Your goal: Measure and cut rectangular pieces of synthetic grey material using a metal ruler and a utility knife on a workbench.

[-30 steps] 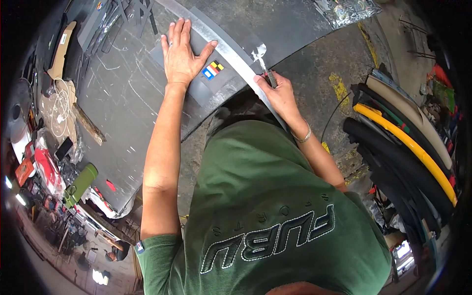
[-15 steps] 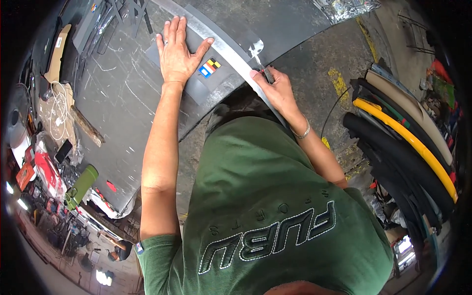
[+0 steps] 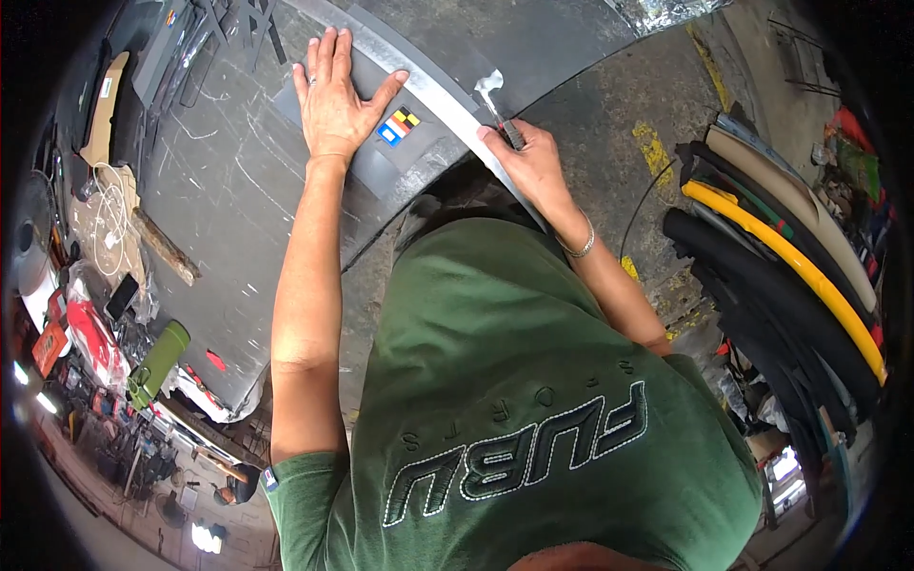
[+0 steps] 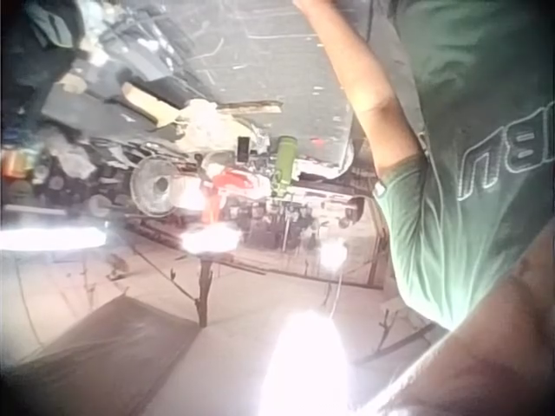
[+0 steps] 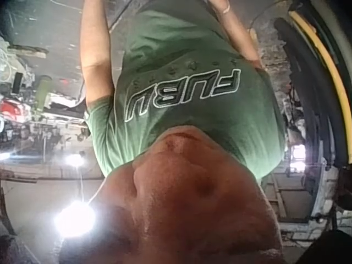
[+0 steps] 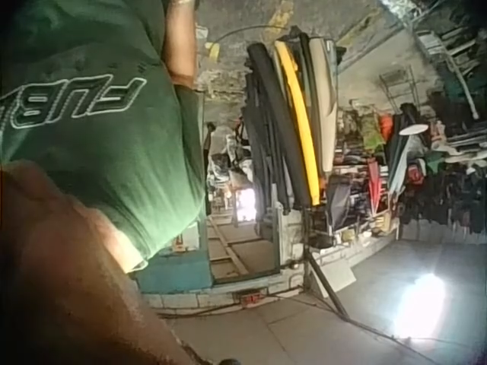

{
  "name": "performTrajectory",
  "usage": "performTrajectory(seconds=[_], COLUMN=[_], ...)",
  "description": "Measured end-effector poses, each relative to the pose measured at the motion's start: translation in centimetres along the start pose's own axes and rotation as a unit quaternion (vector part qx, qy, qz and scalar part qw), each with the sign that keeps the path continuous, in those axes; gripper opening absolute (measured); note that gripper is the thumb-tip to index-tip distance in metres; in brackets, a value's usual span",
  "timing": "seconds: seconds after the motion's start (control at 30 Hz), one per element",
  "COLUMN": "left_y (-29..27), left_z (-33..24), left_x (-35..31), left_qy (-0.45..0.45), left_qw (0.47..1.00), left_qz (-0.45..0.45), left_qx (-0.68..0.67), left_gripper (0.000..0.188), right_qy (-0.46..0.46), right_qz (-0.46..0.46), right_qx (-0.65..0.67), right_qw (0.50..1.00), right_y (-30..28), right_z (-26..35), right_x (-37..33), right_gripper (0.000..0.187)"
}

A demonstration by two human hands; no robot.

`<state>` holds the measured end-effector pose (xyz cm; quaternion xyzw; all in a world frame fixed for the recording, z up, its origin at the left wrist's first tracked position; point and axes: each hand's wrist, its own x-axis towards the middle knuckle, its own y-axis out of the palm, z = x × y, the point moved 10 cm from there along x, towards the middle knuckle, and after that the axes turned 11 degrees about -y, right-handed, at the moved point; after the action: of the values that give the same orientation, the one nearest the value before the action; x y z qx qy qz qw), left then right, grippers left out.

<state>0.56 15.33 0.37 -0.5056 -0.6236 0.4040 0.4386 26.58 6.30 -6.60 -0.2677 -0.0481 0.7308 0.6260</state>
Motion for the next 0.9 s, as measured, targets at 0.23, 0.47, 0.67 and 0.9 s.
performTrajectory(seconds=[0.23, 0.47, 0.67, 0.9], left_y=[0.2, 0.4, 0.5, 0.3], left_z=[0.2, 0.3, 0.2, 0.3], left_x=[0.0, 0.0, 0.1, 0.0], left_qy=[0.001, 0.001, 0.006, 0.009], left_qw=[1.000, 1.000, 1.000, 1.000], left_qz=[-0.002, 0.000, 0.002, -0.001], left_qx=[-0.005, -0.005, 0.006, -0.001], left_gripper=[0.105, 0.106, 0.106, 0.107], right_qy=[-0.018, -0.046, -0.062, -0.054], right_qz=[-0.003, -0.030, -0.052, -0.025], right_qx=[0.006, -0.021, -0.059, -0.037], right_qw=[1.000, 0.998, 0.995, 0.998], right_y=[0.2, -0.5, -0.6, -0.1], right_z=[-0.3, 1.9, 1.6, 0.8], right_x=[0.0, -0.5, -0.6, -0.3], right_gripper=[0.046, 0.037, 0.038, 0.035])
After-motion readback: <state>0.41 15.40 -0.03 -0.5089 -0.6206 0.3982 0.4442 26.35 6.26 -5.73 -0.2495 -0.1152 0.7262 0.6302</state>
